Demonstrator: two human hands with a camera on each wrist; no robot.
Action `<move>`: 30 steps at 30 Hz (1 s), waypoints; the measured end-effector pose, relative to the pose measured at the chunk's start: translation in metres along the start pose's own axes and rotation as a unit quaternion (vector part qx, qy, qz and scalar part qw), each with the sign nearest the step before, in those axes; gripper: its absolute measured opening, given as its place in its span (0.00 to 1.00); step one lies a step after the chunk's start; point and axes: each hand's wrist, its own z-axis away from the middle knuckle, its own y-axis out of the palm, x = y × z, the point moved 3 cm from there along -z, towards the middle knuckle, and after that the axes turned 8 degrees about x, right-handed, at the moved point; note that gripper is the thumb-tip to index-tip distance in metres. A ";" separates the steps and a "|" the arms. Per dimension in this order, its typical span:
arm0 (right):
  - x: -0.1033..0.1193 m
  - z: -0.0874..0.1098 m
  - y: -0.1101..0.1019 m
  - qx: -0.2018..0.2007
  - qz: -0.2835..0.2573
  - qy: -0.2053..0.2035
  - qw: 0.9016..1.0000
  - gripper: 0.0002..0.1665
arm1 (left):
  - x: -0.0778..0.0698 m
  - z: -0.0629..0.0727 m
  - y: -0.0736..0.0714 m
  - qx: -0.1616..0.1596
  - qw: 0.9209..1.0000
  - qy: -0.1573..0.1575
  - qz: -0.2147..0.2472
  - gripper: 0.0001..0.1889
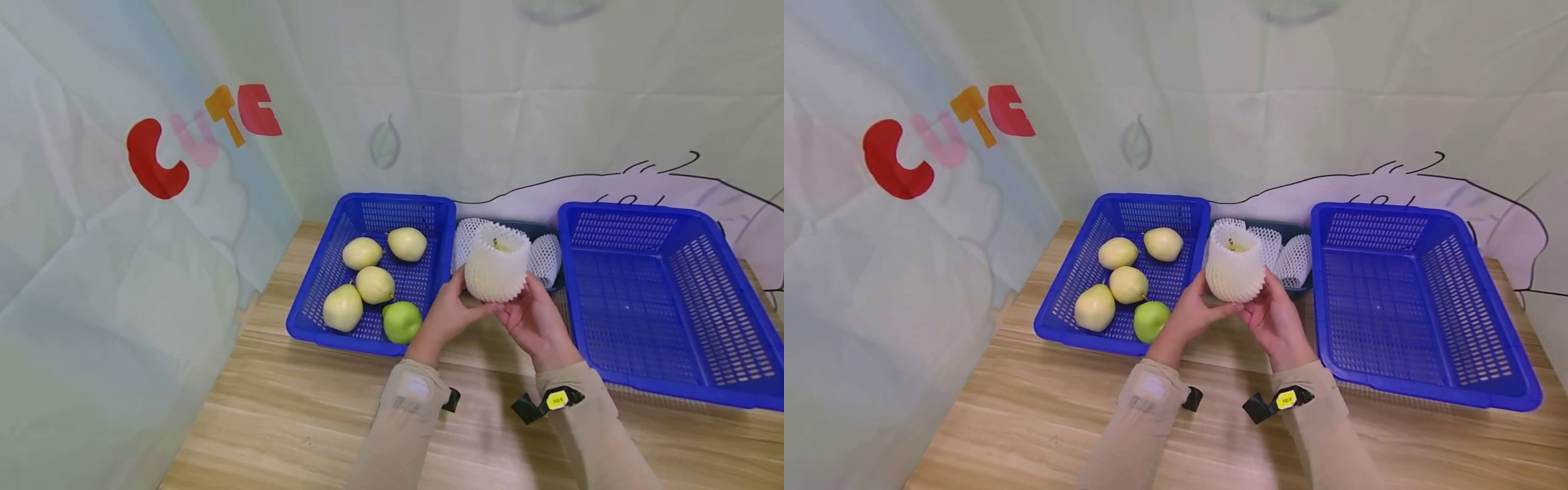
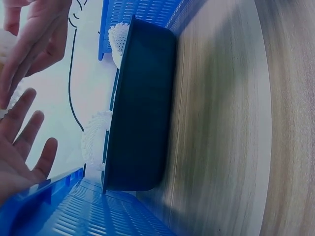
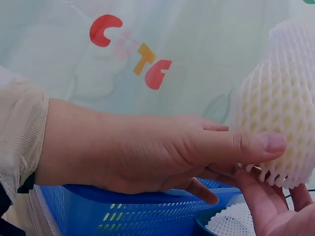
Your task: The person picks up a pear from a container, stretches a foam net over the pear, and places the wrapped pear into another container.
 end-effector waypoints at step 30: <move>0.006 0.002 0.006 -0.044 0.218 0.001 0.975 0.21 | 0.000 0.003 -0.004 -0.039 0.997 -0.039 0.049 0.40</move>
